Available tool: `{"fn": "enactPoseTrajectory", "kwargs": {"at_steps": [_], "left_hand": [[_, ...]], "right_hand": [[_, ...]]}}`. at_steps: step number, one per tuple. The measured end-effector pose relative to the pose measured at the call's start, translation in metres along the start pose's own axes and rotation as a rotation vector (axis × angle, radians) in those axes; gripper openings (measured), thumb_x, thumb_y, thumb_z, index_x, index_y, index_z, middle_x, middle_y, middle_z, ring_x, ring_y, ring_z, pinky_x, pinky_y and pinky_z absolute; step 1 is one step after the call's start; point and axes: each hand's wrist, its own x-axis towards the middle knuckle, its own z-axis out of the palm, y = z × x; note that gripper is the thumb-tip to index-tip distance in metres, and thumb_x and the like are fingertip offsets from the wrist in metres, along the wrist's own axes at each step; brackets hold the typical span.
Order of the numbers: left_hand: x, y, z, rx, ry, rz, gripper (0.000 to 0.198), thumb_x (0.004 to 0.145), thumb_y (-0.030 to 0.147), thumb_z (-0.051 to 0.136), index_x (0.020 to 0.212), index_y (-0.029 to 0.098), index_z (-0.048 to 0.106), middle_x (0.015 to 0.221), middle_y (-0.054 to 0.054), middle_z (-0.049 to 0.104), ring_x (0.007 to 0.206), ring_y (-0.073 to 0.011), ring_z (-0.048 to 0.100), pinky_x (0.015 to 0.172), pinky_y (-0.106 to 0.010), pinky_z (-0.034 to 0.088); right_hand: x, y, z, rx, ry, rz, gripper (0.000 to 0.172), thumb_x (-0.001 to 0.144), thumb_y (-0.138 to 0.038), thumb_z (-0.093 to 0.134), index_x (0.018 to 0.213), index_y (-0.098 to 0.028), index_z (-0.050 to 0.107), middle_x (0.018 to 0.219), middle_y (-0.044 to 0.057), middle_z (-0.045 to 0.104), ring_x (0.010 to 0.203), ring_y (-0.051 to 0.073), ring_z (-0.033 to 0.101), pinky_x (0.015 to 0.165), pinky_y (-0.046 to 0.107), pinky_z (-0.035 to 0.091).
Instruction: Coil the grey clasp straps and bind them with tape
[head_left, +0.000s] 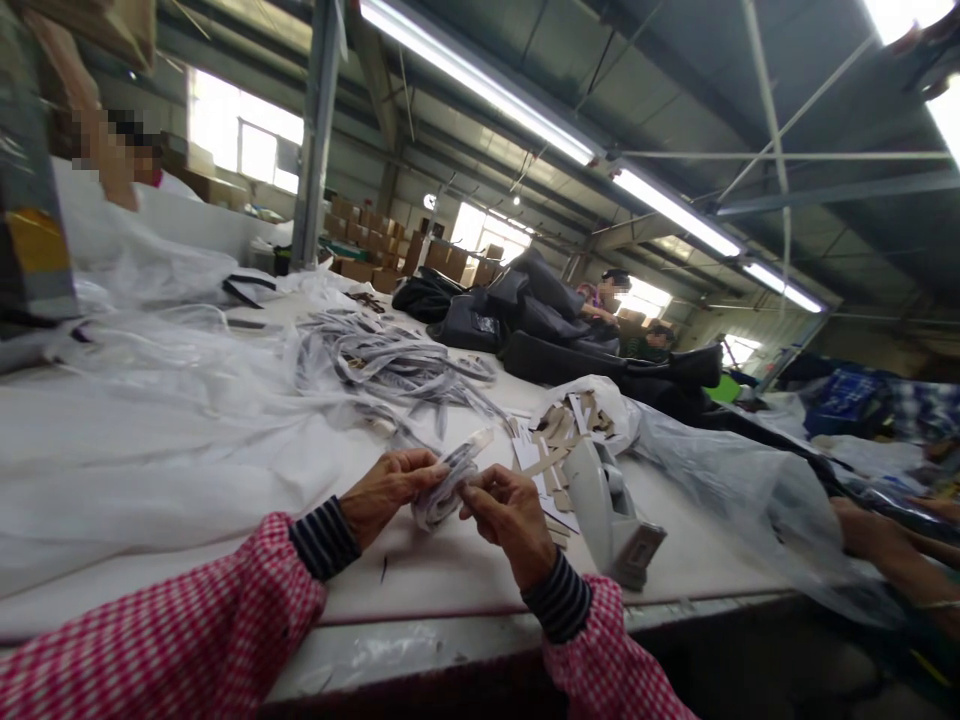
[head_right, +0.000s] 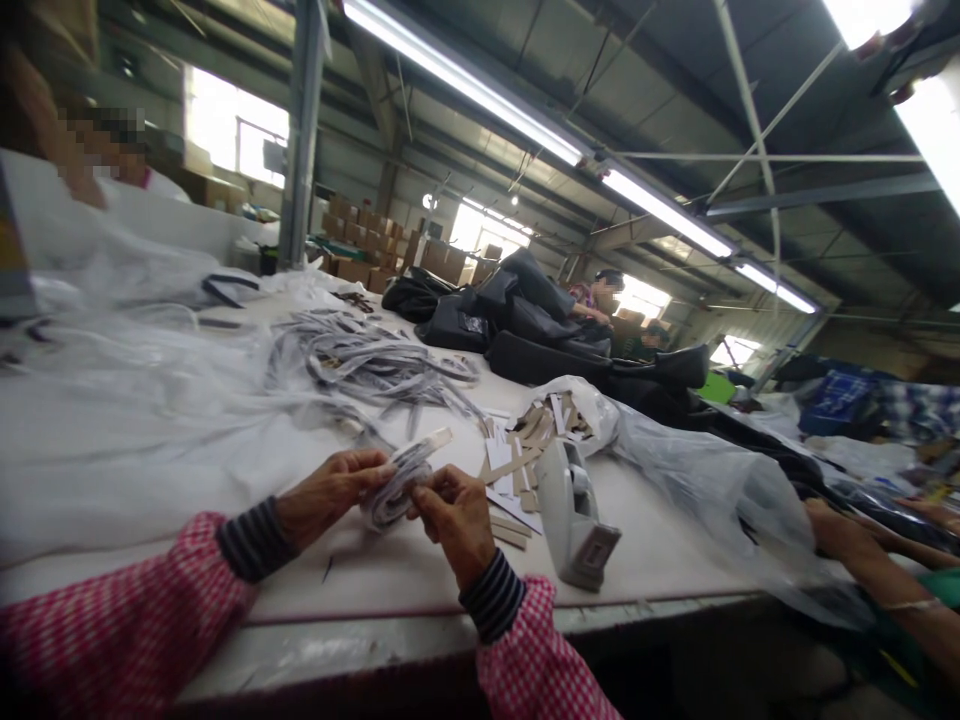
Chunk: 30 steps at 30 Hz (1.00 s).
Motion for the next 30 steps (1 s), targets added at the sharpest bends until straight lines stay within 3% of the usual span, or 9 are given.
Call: {"fn": "enactPoseTrajectory", "kwargs": {"at_steps": [3,6,10,12,15,18,22,30], "left_hand": [[0.001,0.004,-0.002,0.059,0.04,0.045,0.043,0.075,0.052,0.077,0.077,0.01,0.067,0.064,-0.001,0.064,0.054,-0.0088,0.046,0.053,-0.022,0.032],[0.0,0.009,-0.001,0.082,0.077,0.053,0.044,0.074,0.053,0.076,0.074,0.01,0.066,0.06,0.001,0.058,0.052,-0.008,0.042,0.052,-0.022,0.03],[-0.004,0.012,0.003,0.183,0.013,0.03,0.041,0.076,0.051,0.072,0.075,0.011,0.063,0.06,0.002,0.055,0.053,-0.009,0.042,0.052,-0.023,0.03],[-0.007,0.013,0.005,0.294,-0.02,0.032,0.038,0.077,0.049,0.071,0.074,0.012,0.061,0.059,0.004,0.051,0.053,-0.0099,0.041,0.052,-0.024,0.03],[-0.01,0.012,0.012,0.553,-0.005,0.169,0.031,0.08,0.043,0.067,0.071,0.015,0.06,0.065,0.002,0.053,0.062,-0.0133,0.047,0.06,-0.027,0.036],[-0.011,0.004,0.018,0.895,0.026,0.384,0.023,0.085,0.035,0.063,0.072,0.016,0.059,0.079,-0.002,0.06,0.079,-0.0184,0.053,0.075,-0.032,0.04],[-0.012,-0.017,0.022,1.255,-0.044,0.544,0.017,0.09,0.028,0.059,0.077,0.017,0.058,0.086,-0.005,0.065,0.084,-0.021,0.053,0.079,-0.035,0.04],[-0.012,-0.03,0.019,1.233,-0.089,0.541,0.01,0.082,0.017,0.059,0.074,0.018,0.053,0.082,-0.005,0.062,0.084,-0.0222,0.052,0.073,-0.033,0.04]], "right_hand": [[-0.01,0.002,-0.007,-0.131,-0.013,-0.129,0.024,0.079,-0.03,0.069,0.099,-0.017,0.061,0.077,0.003,0.069,0.05,0.009,0.051,0.043,0.02,0.036],[-0.024,0.004,-0.015,-0.507,-0.063,-0.421,0.046,0.076,-0.013,0.07,0.12,-0.023,0.058,0.101,0.005,0.067,0.076,0.016,0.061,0.059,0.025,0.048],[-0.036,0.005,-0.017,-0.92,0.012,-0.812,0.021,0.091,-0.006,0.055,0.103,-0.02,0.064,0.092,0.005,0.067,0.081,0.017,0.061,0.075,0.029,0.049],[-0.038,0.004,-0.015,-1.008,0.076,-0.947,0.018,0.095,-0.007,0.052,0.092,-0.019,0.065,0.085,0.005,0.066,0.078,0.017,0.059,0.073,0.029,0.047],[-0.04,0.005,-0.013,-1.101,0.137,-1.07,0.02,0.094,-0.005,0.052,0.091,-0.019,0.065,0.096,0.008,0.068,0.086,0.02,0.058,0.077,0.031,0.047],[-0.037,0.014,-0.016,-1.101,0.129,-1.033,0.02,0.093,-0.004,0.051,0.093,-0.018,0.065,0.112,0.01,0.066,0.099,0.022,0.058,0.086,0.034,0.048],[-0.03,0.035,-0.021,-1.094,-0.051,-0.921,0.018,0.097,-0.01,0.049,0.09,-0.018,0.064,0.106,0.008,0.068,0.096,0.02,0.059,0.084,0.032,0.049],[-0.021,0.04,-0.029,-1.017,-0.185,-0.758,0.023,0.099,-0.017,0.047,0.082,-0.019,0.062,0.089,0.005,0.065,0.083,0.017,0.06,0.073,0.027,0.045]]}}
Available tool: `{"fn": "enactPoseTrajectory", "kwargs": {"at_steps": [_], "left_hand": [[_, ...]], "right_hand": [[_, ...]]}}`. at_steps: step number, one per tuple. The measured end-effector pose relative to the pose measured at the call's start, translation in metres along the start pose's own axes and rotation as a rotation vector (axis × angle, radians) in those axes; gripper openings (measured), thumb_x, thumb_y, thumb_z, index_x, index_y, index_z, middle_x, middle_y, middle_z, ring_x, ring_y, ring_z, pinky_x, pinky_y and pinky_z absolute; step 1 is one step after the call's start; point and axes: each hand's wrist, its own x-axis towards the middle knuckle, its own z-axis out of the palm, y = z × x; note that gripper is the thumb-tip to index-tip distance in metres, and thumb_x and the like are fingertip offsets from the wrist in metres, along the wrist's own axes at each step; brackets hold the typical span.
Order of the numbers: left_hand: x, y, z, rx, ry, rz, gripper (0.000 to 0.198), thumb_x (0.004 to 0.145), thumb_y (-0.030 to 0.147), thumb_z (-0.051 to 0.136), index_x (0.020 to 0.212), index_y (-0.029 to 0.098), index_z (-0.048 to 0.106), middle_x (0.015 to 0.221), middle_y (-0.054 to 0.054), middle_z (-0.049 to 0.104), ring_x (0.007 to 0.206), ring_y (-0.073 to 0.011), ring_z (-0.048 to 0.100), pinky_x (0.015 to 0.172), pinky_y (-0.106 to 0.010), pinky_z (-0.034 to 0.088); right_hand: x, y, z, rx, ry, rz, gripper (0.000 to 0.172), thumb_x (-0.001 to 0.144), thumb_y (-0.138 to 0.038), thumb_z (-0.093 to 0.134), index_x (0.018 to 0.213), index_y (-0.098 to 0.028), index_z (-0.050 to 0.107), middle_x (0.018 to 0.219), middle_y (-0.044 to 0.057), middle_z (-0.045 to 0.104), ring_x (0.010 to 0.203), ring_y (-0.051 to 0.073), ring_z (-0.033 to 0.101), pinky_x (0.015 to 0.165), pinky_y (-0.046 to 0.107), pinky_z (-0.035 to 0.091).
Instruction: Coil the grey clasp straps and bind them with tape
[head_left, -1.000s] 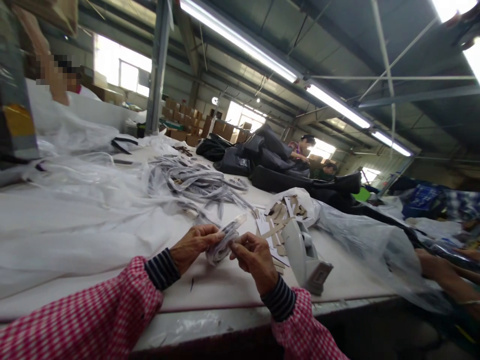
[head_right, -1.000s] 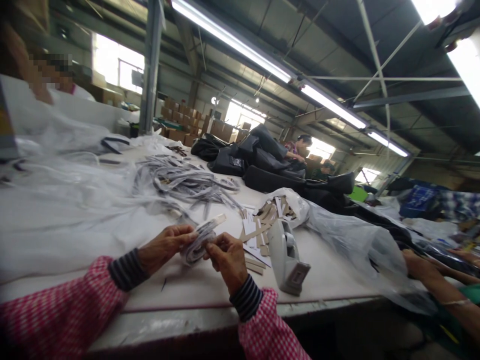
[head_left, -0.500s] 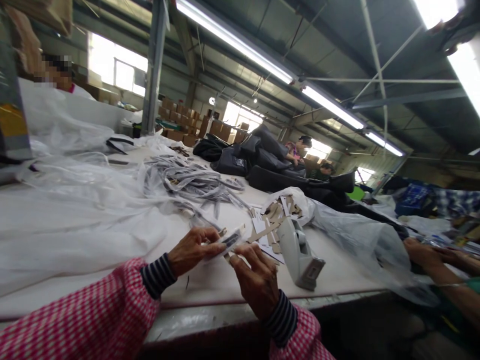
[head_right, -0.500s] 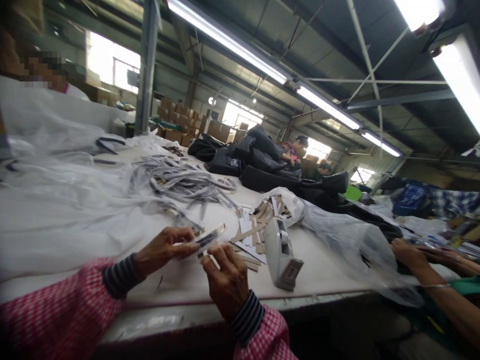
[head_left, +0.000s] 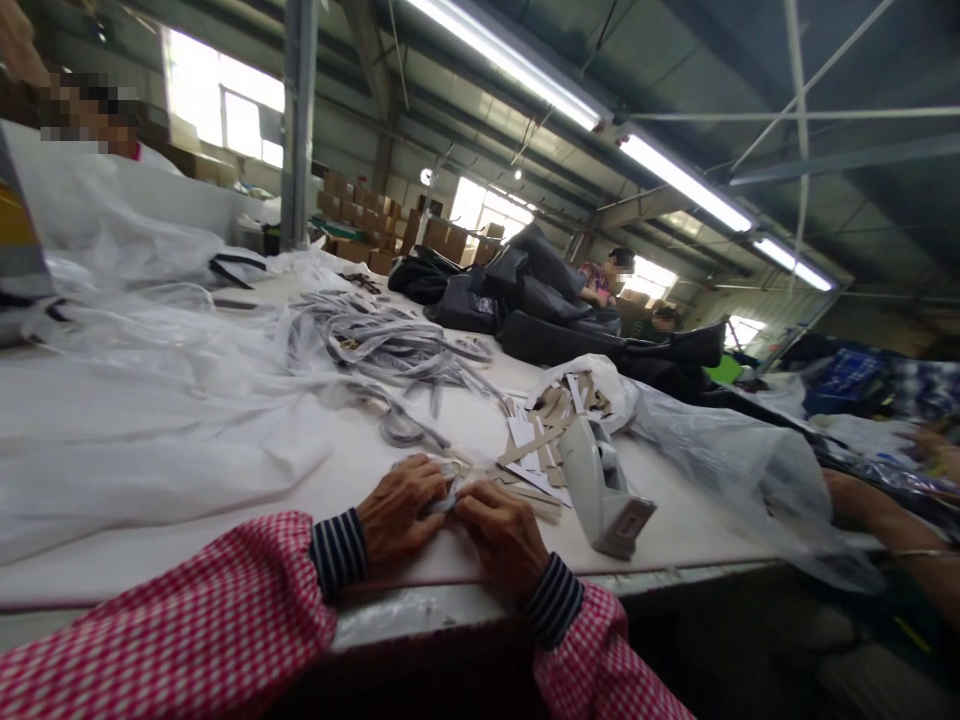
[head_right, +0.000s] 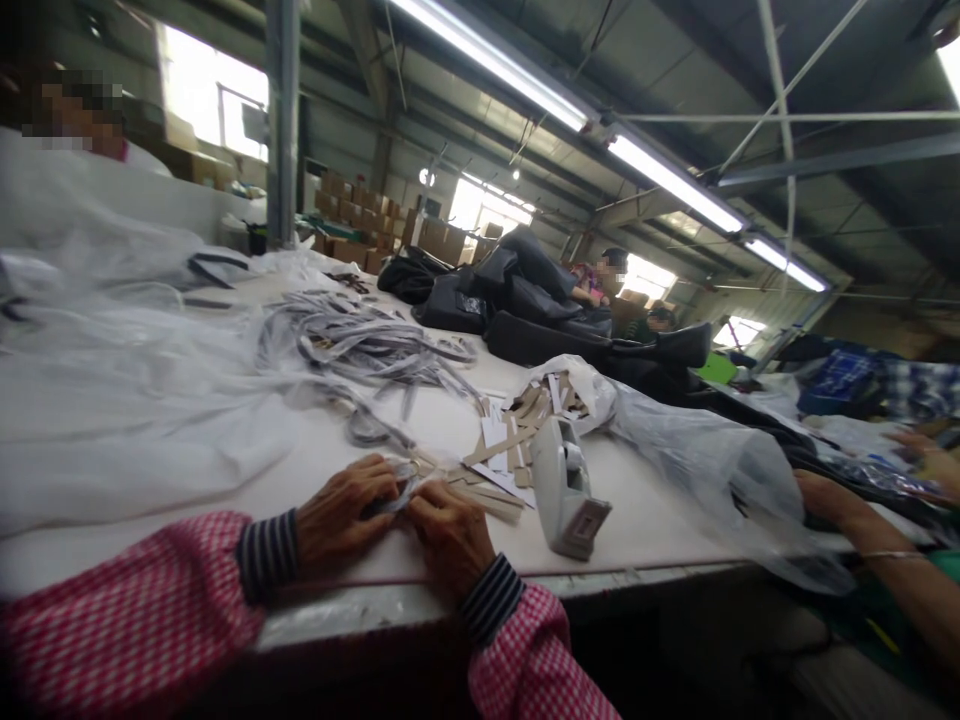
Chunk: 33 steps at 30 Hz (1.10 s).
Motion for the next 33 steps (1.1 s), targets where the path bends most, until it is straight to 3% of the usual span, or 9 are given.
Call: {"fn": "enactPoseTrajectory", "kwargs": {"at_steps": [13,17,20,23,28,33], "left_hand": [[-0.001,0.008,-0.006,-0.118,0.055,-0.12,0.018,0.077,0.026,0.06,0.081,0.021,0.044,0.076,0.001,0.053,0.067,-0.0159,0.048,0.063,-0.028,0.036],[-0.002,0.007,-0.006,-0.153,0.063,-0.089,0.021,0.08,0.032,0.061,0.083,0.022,0.043,0.077,0.002,0.054,0.066,-0.0152,0.049,0.063,-0.027,0.038],[-0.003,0.006,-0.003,-0.114,0.07,-0.088,0.017,0.081,0.029,0.059,0.083,0.022,0.044,0.078,0.001,0.056,0.069,-0.0161,0.052,0.064,-0.028,0.039],[-0.005,0.003,-0.001,-0.04,0.102,-0.1,0.015,0.079,0.029,0.061,0.085,0.021,0.049,0.08,0.0,0.06,0.072,-0.0185,0.056,0.068,-0.03,0.042],[-0.007,-0.004,-0.004,0.13,0.071,-0.097,0.023,0.085,0.045,0.065,0.09,0.022,0.064,0.085,-0.003,0.066,0.083,-0.0233,0.058,0.077,-0.036,0.041],[-0.009,-0.005,-0.006,0.188,-0.013,0.024,0.018,0.09,0.035,0.062,0.106,0.029,0.069,0.1,-0.001,0.07,0.096,-0.025,0.054,0.081,-0.036,0.038]], "right_hand": [[0.021,0.005,-0.014,0.265,-0.081,0.176,0.012,0.083,-0.009,0.068,0.077,-0.019,0.065,0.081,-0.002,0.061,0.07,0.012,0.057,0.067,0.022,0.041],[0.03,0.013,-0.016,0.445,-0.158,0.235,0.026,0.078,-0.01,0.075,0.1,-0.021,0.066,0.077,-0.005,0.065,0.067,0.012,0.06,0.066,0.022,0.045],[0.038,0.019,-0.016,0.52,-0.246,0.224,0.022,0.078,-0.012,0.076,0.097,-0.02,0.069,0.078,-0.004,0.068,0.07,0.014,0.063,0.068,0.023,0.047],[0.045,0.024,-0.014,0.489,-0.301,0.174,0.012,0.075,-0.011,0.078,0.084,-0.018,0.073,0.081,-0.002,0.069,0.076,0.015,0.065,0.071,0.023,0.048],[0.046,0.027,-0.011,0.345,-0.334,0.077,0.012,0.075,-0.011,0.08,0.075,-0.018,0.071,0.081,-0.003,0.068,0.079,0.014,0.064,0.074,0.02,0.046],[0.046,0.026,-0.011,0.314,-0.303,0.065,0.011,0.077,-0.013,0.078,0.074,-0.018,0.069,0.076,-0.003,0.065,0.075,0.013,0.062,0.071,0.019,0.044]]}}
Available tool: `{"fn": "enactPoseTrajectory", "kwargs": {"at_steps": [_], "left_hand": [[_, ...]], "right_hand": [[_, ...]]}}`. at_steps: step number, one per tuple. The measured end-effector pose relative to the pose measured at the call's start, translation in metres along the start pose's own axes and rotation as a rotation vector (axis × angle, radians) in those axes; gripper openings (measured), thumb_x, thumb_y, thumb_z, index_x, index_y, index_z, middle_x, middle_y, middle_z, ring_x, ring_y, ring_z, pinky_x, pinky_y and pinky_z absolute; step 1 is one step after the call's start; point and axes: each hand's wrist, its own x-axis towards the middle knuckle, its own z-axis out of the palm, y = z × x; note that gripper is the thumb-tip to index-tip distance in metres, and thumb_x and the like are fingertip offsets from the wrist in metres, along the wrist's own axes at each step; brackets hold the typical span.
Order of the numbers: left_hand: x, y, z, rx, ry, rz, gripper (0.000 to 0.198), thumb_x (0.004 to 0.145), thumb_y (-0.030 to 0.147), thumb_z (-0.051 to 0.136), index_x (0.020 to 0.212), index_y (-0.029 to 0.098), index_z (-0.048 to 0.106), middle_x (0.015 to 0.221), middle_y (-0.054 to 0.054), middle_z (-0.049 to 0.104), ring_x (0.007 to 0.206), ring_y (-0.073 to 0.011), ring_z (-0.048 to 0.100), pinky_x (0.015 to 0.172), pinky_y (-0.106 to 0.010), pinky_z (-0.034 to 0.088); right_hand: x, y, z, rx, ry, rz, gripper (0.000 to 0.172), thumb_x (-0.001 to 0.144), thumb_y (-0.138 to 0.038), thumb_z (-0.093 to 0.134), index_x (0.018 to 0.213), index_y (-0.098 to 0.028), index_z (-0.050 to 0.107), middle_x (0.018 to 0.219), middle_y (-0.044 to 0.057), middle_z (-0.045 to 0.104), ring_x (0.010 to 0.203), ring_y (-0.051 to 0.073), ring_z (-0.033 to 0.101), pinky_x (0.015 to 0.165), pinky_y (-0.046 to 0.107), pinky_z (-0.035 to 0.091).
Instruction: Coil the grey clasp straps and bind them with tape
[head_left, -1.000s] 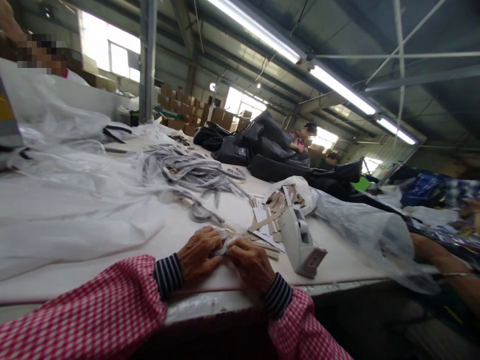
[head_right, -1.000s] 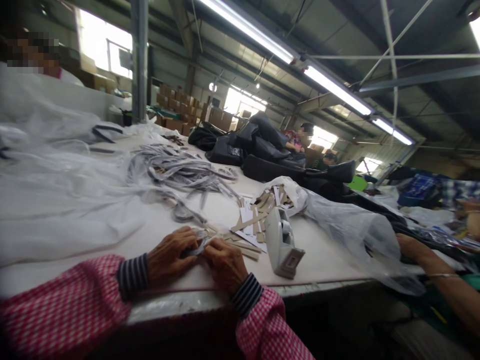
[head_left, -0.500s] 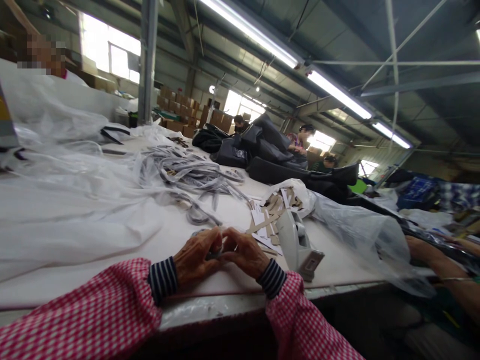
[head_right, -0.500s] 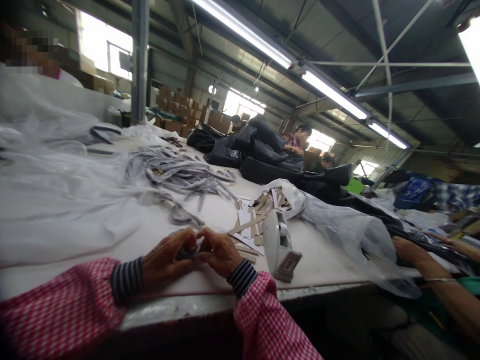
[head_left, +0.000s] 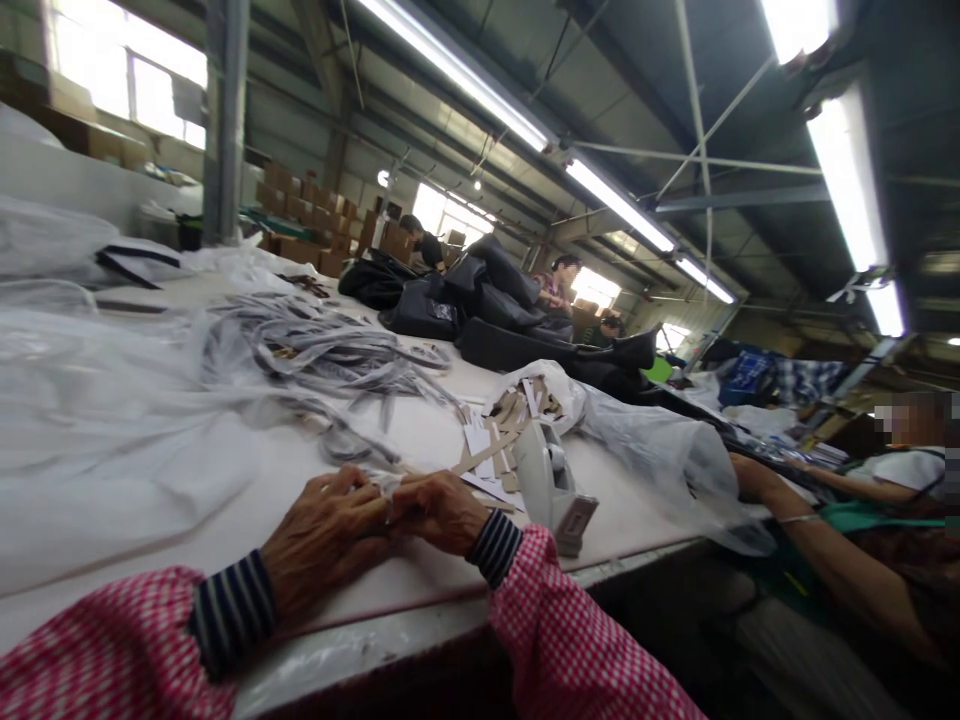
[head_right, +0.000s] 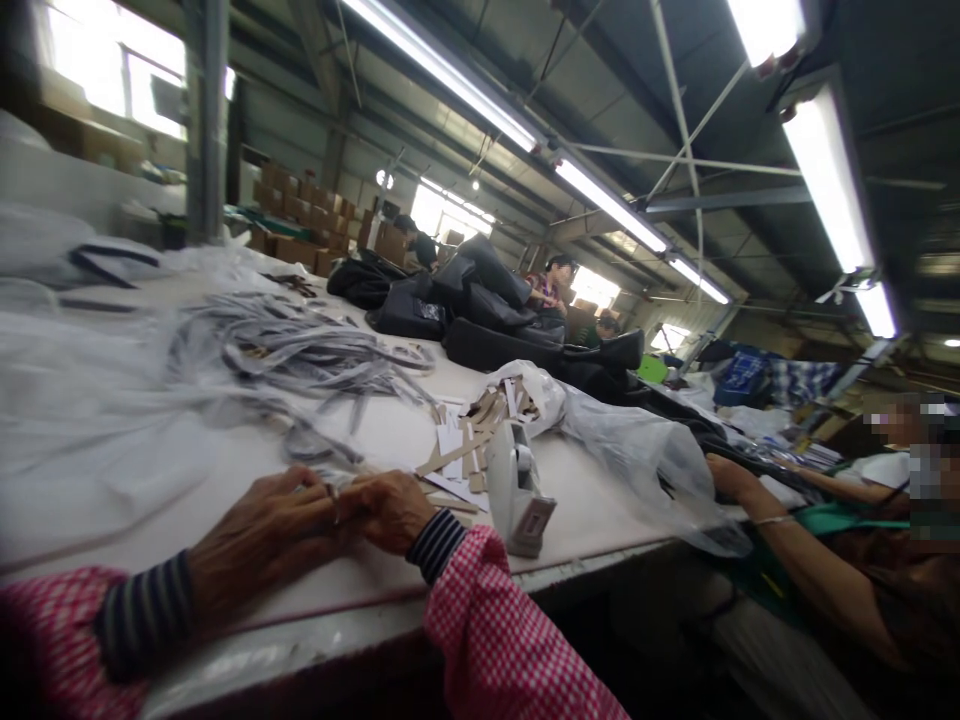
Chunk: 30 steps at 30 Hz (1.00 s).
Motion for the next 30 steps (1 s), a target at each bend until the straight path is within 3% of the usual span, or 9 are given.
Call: {"fn": "enactPoseTrajectory", "kwargs": {"at_steps": [4,9,16,20,24,27,30], "left_hand": [[0.0,0.001,0.001,0.016,-0.031,0.002,0.022,0.087,0.032,0.066,0.108,0.026,0.067,0.099,-0.002,0.069,0.095,-0.0254,0.052,0.084,-0.038,0.037],[0.003,-0.002,0.001,-0.017,-0.018,0.007,0.015,0.089,0.027,0.062,0.103,0.025,0.068,0.096,-0.002,0.07,0.089,-0.0241,0.052,0.081,-0.037,0.036],[0.005,-0.008,-0.002,-0.104,-0.037,0.026,0.02,0.096,0.034,0.053,0.099,0.025,0.07,0.095,-0.002,0.071,0.083,-0.0205,0.051,0.08,-0.036,0.036],[0.004,-0.002,-0.001,-0.006,-0.031,-0.001,0.015,0.093,0.029,0.056,0.099,0.022,0.069,0.095,-0.005,0.07,0.087,-0.0232,0.051,0.082,-0.039,0.036],[0.005,0.005,0.001,0.125,-0.027,-0.029,0.015,0.091,0.026,0.058,0.083,0.018,0.067,0.086,-0.007,0.068,0.086,-0.0252,0.051,0.082,-0.041,0.037],[0.005,0.003,0.002,0.093,-0.042,-0.011,0.022,0.093,0.029,0.055,0.077,0.018,0.065,0.08,-0.006,0.067,0.079,-0.0231,0.051,0.076,-0.038,0.037],[0.005,0.001,0.003,0.062,-0.043,-0.027,0.024,0.094,0.028,0.054,0.075,0.019,0.065,0.079,-0.006,0.067,0.08,-0.023,0.051,0.076,-0.038,0.037]], "right_hand": [[0.003,0.001,-0.003,0.001,-0.032,-0.002,0.017,0.074,-0.011,0.078,0.068,-0.018,0.064,0.071,-0.005,0.061,0.068,0.011,0.058,0.064,0.018,0.043],[0.006,0.0,-0.006,-0.012,-0.051,0.015,0.012,0.079,-0.009,0.071,0.074,-0.017,0.065,0.07,-0.004,0.063,0.062,0.01,0.059,0.059,0.018,0.041],[0.009,-0.01,-0.008,-0.068,-0.09,-0.006,0.015,0.085,-0.008,0.064,0.073,-0.018,0.062,0.07,-0.003,0.064,0.061,0.011,0.059,0.059,0.02,0.041],[0.001,-0.012,0.001,-0.243,-0.003,-0.072,0.013,0.091,-0.011,0.056,0.086,-0.019,0.064,0.08,0.001,0.065,0.071,0.014,0.06,0.065,0.023,0.043],[-0.012,-0.008,0.016,-0.458,0.113,-0.181,0.021,0.098,-0.015,0.045,0.086,-0.019,0.062,0.084,0.004,0.064,0.071,0.014,0.058,0.063,0.023,0.043],[-0.019,-0.005,0.025,-0.576,0.171,-0.238,0.024,0.099,-0.015,0.043,0.082,-0.018,0.06,0.082,0.005,0.062,0.07,0.015,0.057,0.062,0.025,0.044],[-0.025,-0.011,0.029,-0.659,0.187,-0.28,0.02,0.098,-0.013,0.042,0.099,-0.015,0.062,0.089,0.009,0.064,0.079,0.019,0.059,0.068,0.028,0.048]]}}
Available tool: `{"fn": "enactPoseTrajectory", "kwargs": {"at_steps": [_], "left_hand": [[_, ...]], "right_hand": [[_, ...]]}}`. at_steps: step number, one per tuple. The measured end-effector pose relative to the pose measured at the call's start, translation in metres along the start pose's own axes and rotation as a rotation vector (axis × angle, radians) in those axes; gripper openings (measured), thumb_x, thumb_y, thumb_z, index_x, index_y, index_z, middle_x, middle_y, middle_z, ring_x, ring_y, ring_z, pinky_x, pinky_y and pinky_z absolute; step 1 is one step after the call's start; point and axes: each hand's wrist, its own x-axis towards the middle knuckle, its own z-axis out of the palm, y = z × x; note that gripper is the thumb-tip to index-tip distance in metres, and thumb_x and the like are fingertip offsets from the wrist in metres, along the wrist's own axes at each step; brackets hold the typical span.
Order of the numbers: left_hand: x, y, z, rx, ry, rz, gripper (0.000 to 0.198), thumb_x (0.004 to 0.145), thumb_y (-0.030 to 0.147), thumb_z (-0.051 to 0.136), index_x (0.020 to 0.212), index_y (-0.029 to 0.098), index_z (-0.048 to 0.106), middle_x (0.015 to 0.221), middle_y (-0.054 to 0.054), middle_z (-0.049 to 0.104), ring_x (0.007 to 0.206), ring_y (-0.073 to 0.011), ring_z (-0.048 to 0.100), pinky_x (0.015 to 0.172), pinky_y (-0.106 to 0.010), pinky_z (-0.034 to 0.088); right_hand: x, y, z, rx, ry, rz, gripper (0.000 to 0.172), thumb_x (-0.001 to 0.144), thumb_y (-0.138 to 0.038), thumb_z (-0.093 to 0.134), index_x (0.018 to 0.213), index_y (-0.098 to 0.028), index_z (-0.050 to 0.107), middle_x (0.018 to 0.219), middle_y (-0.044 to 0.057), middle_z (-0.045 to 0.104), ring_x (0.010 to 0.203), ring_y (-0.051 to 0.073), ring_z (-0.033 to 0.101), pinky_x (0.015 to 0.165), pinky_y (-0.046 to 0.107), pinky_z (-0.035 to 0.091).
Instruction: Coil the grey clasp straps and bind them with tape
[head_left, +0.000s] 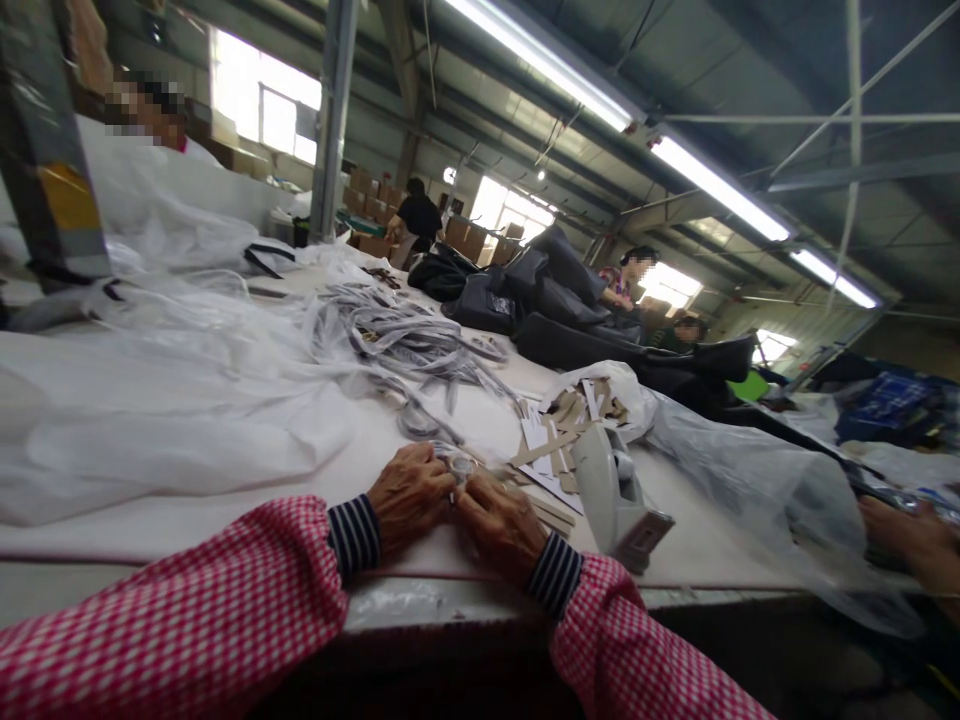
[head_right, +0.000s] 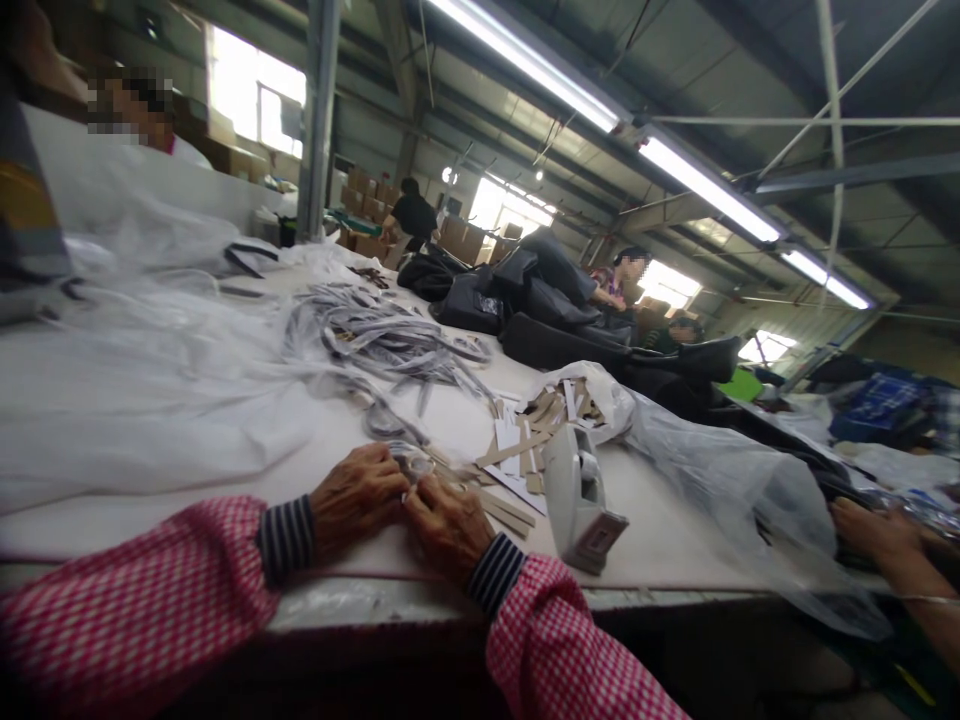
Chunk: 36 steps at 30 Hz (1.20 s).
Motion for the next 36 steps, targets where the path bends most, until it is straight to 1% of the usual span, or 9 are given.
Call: {"fn": "enactPoseTrajectory", "kwargs": {"at_steps": [3,5,8,11,16,21,26,32,36], "left_hand": [[0.0,-0.001,-0.001,-0.007,-0.013,-0.021,0.021,0.092,0.027,0.056,0.074,0.019,0.064,0.08,-0.005,0.067,0.081,-0.0229,0.052,0.077,-0.038,0.037],[0.0,-0.001,-0.002,-0.016,-0.037,-0.025,0.023,0.093,0.029,0.057,0.074,0.018,0.064,0.081,-0.004,0.067,0.083,-0.0234,0.053,0.078,-0.038,0.037],[0.002,0.0,-0.005,-0.023,-0.06,-0.041,0.024,0.093,0.033,0.059,0.075,0.018,0.064,0.081,-0.004,0.067,0.085,-0.0237,0.053,0.077,-0.037,0.037],[0.003,0.0,-0.007,-0.027,-0.059,-0.061,0.024,0.091,0.035,0.062,0.073,0.019,0.064,0.079,-0.004,0.067,0.082,-0.0227,0.054,0.077,-0.036,0.038],[0.002,0.0,-0.01,-0.072,-0.038,-0.036,0.025,0.092,0.033,0.06,0.072,0.018,0.064,0.076,-0.003,0.065,0.079,-0.0215,0.052,0.075,-0.036,0.037],[0.001,-0.001,-0.009,-0.095,-0.003,-0.057,0.018,0.09,0.035,0.064,0.08,0.021,0.068,0.09,-0.005,0.065,0.091,-0.025,0.049,0.079,-0.037,0.038],[0.001,-0.004,-0.006,-0.025,-0.035,-0.073,0.023,0.091,0.037,0.061,0.078,0.018,0.064,0.088,-0.005,0.065,0.089,-0.0244,0.05,0.082,-0.039,0.039],[0.0,-0.014,-0.011,-0.096,-0.075,-0.043,0.016,0.083,0.036,0.07,0.087,0.02,0.067,0.09,-0.003,0.067,0.093,-0.0251,0.052,0.081,-0.037,0.039],[0.003,-0.016,-0.011,-0.09,-0.104,-0.088,0.023,0.087,0.043,0.066,0.086,0.02,0.068,0.088,-0.003,0.068,0.092,-0.0257,0.053,0.077,-0.037,0.04]], "right_hand": [[-0.003,-0.012,-0.007,-0.052,-0.069,0.021,0.023,0.099,-0.021,0.045,0.115,-0.011,0.059,0.096,0.012,0.066,0.086,0.023,0.061,0.072,0.033,0.052],[-0.007,-0.021,-0.011,-0.062,-0.136,0.085,0.037,0.098,-0.035,0.052,0.123,-0.008,0.057,0.106,0.016,0.066,0.093,0.026,0.062,0.077,0.036,0.054],[-0.016,-0.03,-0.014,-0.085,-0.163,0.146,0.061,0.095,-0.048,0.055,0.136,-0.004,0.049,0.127,0.022,0.061,0.11,0.033,0.06,0.089,0.043,0.054],[-0.023,-0.035,-0.013,-0.105,-0.157,0.162,0.068,0.096,-0.054,0.052,0.141,-0.003,0.045,0.134,0.024,0.059,0.119,0.035,0.058,0.095,0.046,0.052],[-0.022,-0.035,-0.014,-0.122,-0.174,0.158,0.064,0.096,-0.052,0.053,0.139,-0.004,0.049,0.132,0.022,0.061,0.115,0.034,0.06,0.093,0.045,0.053],[-0.019,-0.032,-0.014,-0.102,-0.199,0.117,0.061,0.097,-0.048,0.052,0.135,-0.001,0.05,0.128,0.023,0.061,0.109,0.033,0.06,0.09,0.044,0.054],[-0.018,-0.032,-0.014,-0.105,-0.25,0.113,0.058,0.097,-0.049,0.051,0.132,-0.002,0.052,0.128,0.023,0.059,0.106,0.032,0.06,0.089,0.044,0.054],[-0.014,-0.035,-0.02,-0.087,-0.299,0.126,0.057,0.095,-0.047,0.057,0.13,-0.002,0.054,0.127,0.023,0.059,0.108,0.034,0.059,0.088,0.045,0.055],[-0.015,-0.034,-0.019,-0.095,-0.303,0.137,0.058,0.096,-0.048,0.054,0.131,-0.002,0.054,0.128,0.024,0.059,0.108,0.034,0.058,0.09,0.046,0.054]]}}
